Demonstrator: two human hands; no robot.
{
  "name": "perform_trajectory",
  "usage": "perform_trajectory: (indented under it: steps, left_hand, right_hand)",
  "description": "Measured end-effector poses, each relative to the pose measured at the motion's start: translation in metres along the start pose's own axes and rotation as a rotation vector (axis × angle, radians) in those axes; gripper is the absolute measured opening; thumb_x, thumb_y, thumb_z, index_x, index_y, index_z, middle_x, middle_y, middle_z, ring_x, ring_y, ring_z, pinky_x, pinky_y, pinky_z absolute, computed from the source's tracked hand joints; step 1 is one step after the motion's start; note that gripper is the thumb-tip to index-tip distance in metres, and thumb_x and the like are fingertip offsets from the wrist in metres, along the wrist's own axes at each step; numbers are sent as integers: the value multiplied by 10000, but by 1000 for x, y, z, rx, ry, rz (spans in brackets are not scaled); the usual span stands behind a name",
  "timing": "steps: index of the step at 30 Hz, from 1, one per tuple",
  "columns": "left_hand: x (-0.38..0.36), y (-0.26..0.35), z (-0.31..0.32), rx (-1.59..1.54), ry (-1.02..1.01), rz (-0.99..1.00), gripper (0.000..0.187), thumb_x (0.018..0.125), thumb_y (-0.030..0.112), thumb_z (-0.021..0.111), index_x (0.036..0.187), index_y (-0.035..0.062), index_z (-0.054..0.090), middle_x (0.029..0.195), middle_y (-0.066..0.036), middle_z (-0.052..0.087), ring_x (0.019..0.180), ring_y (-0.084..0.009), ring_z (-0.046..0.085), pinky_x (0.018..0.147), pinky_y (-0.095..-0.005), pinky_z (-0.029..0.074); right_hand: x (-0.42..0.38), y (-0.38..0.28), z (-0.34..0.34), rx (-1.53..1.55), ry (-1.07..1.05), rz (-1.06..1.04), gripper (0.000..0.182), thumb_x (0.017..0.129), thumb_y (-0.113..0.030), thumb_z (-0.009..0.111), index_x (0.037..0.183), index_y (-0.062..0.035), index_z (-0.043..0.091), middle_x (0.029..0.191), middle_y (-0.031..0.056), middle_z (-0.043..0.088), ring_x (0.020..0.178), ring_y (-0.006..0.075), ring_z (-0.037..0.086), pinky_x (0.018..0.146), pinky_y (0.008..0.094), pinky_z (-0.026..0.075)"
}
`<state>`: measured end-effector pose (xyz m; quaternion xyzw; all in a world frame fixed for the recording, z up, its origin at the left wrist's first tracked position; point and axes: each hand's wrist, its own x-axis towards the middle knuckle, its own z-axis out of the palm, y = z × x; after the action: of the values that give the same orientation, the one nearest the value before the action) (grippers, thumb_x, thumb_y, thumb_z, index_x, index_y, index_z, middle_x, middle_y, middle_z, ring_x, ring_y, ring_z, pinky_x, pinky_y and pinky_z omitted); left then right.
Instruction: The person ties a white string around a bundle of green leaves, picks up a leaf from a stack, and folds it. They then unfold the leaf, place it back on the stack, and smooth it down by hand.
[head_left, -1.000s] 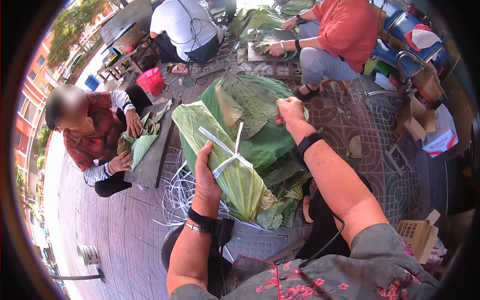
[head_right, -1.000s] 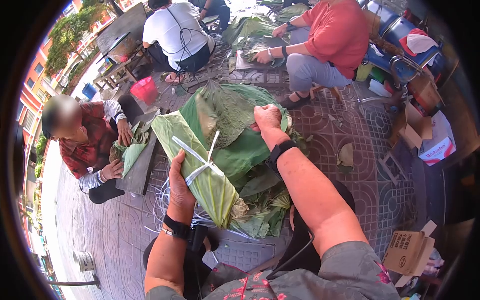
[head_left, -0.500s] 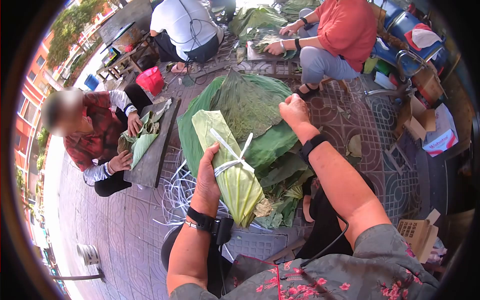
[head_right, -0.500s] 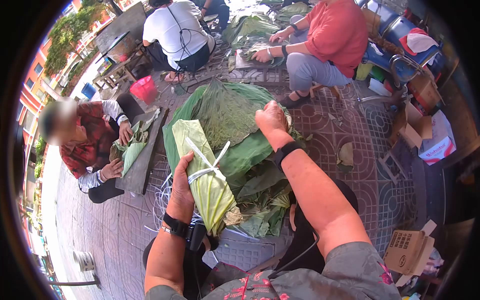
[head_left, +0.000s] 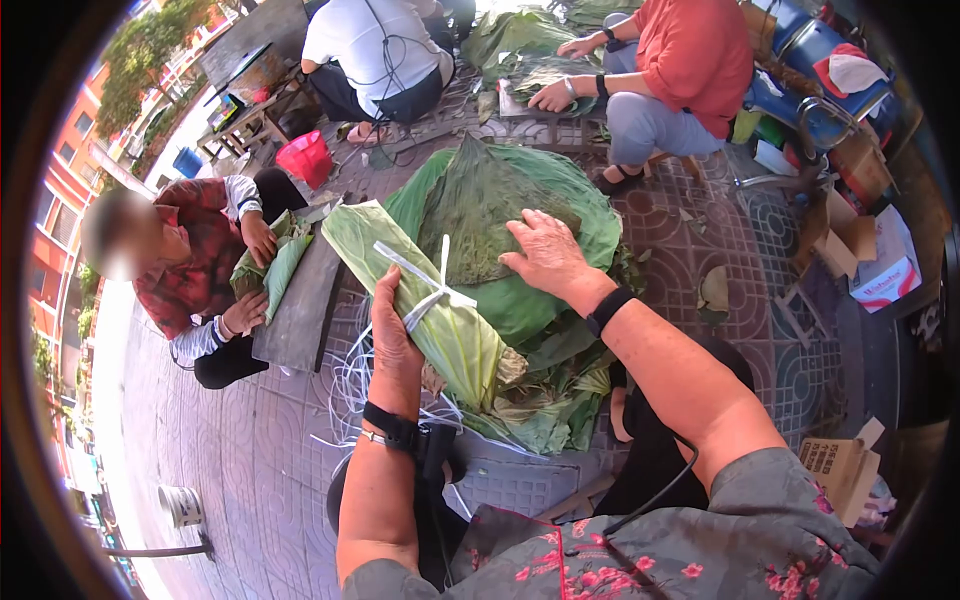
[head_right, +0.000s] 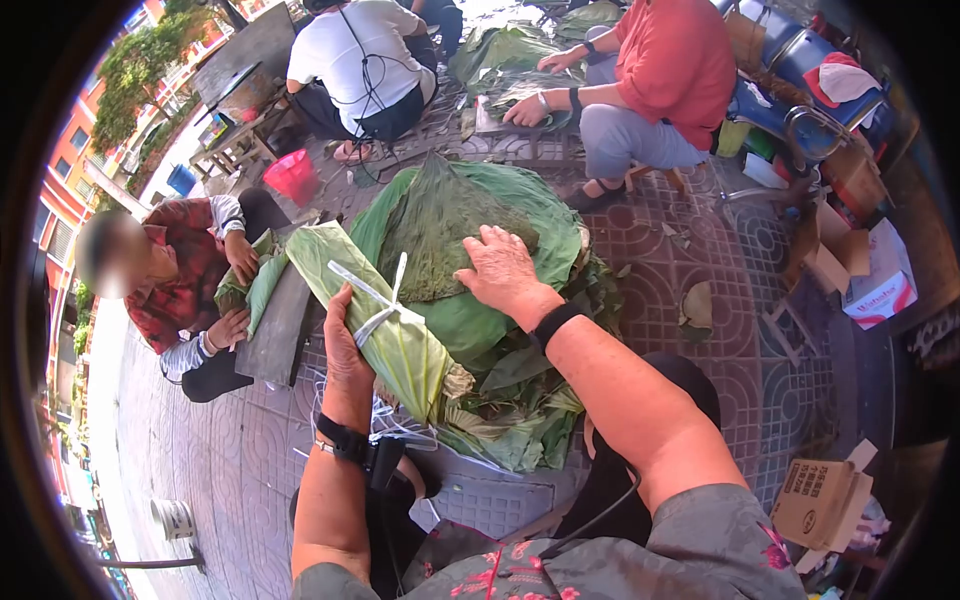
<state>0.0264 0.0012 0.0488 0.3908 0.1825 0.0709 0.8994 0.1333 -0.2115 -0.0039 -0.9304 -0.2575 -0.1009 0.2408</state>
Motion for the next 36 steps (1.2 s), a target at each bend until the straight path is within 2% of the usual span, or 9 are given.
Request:
perform_trajectory:
  steps: [9, 12, 15, 18, 21, 24, 27, 30, 36]
  left_hand:
    - [31, -12, -18, 18, -22, -62, 387, 898, 274, 637, 1182, 17, 583, 1017, -130, 675, 876, -273, 681, 814, -417, 575]
    - [26, -10, -10, 20, -20, -79, 390, 899, 271, 634, 1189, 17, 580, 1033, -132, 675, 889, -279, 681, 829, -431, 571]
    - [5, -7, 7, -70, 9, -85, 383, 901, 268, 629, 1192, 23, 582, 1047, -135, 677, 892, -291, 683, 839, -446, 568]
    - [-21, -2, 26, -94, 4, -140, 379, 900, 263, 626, 1198, 32, 583, 1053, -137, 679, 895, -299, 684, 846, -459, 565]
    - [-14, -12, 10, -99, 23, -176, 396, 894, 255, 623, 1221, 39, 566, 1084, -146, 669, 931, -312, 673, 867, -477, 555]
    - [-15, -14, 6, -116, 66, -179, 406, 888, 237, 617, 1237, 39, 554, 1112, -148, 658, 963, -323, 661, 884, -492, 547]
    - [-19, -13, 5, -137, 58, -218, 419, 887, 218, 612, 1258, 37, 540, 1109, -148, 657, 969, -329, 658, 893, -497, 542]
    - [-22, -12, 4, -106, 69, -208, 421, 887, 214, 614, 1260, 35, 537, 1110, -151, 656, 969, -330, 657, 897, -496, 541]
    - [-19, -13, -5, -8, 144, -71, 405, 892, 239, 631, 1226, 26, 549, 1079, -128, 655, 935, -288, 659, 870, -447, 550]
  right_hand:
    - [-7, -5, -14, -8, -146, 10, 545, 826, -313, 698, 1270, -32, 554, 1353, 218, 489, 1300, 400, 427, 1073, 486, 353]
    - [-5, -2, -15, 17, -112, -8, 446, 814, -298, 711, 1146, -28, 588, 1280, 211, 519, 1271, 395, 446, 1060, 494, 355]
    - [-4, 1, -15, 11, -4, -38, 459, 823, -312, 704, 1159, -28, 572, 1278, 214, 518, 1257, 397, 454, 1039, 509, 368]
    - [-1, -7, -28, 76, -80, 57, 482, 835, -339, 692, 1179, -31, 552, 1274, 209, 520, 1239, 393, 465, 1012, 525, 381]
    - [-2, -7, -22, 43, -157, 108, 535, 848, -388, 675, 1227, -39, 532, 1270, 197, 521, 1226, 386, 473, 994, 532, 388]
    - [-2, -1, -6, -43, 47, 82, 597, 850, -430, 670, 1275, -37, 524, 1280, 185, 513, 1215, 379, 481, 988, 532, 388]
    - [9, 8, -16, -1, -113, 182, 712, 855, -488, 642, 1364, -18, 482, 1421, 232, 439, 1284, 392, 441, 1048, 525, 351]
    - [15, 10, -13, -68, -150, 233, 695, 837, -507, 659, 1317, -26, 513, 1323, 179, 492, 1263, 364, 452, 1054, 512, 336]
    - [20, 10, -14, -73, -237, 262, 681, 833, -524, 656, 1287, -31, 532, 1303, 165, 500, 1278, 353, 438, 1063, 506, 326]
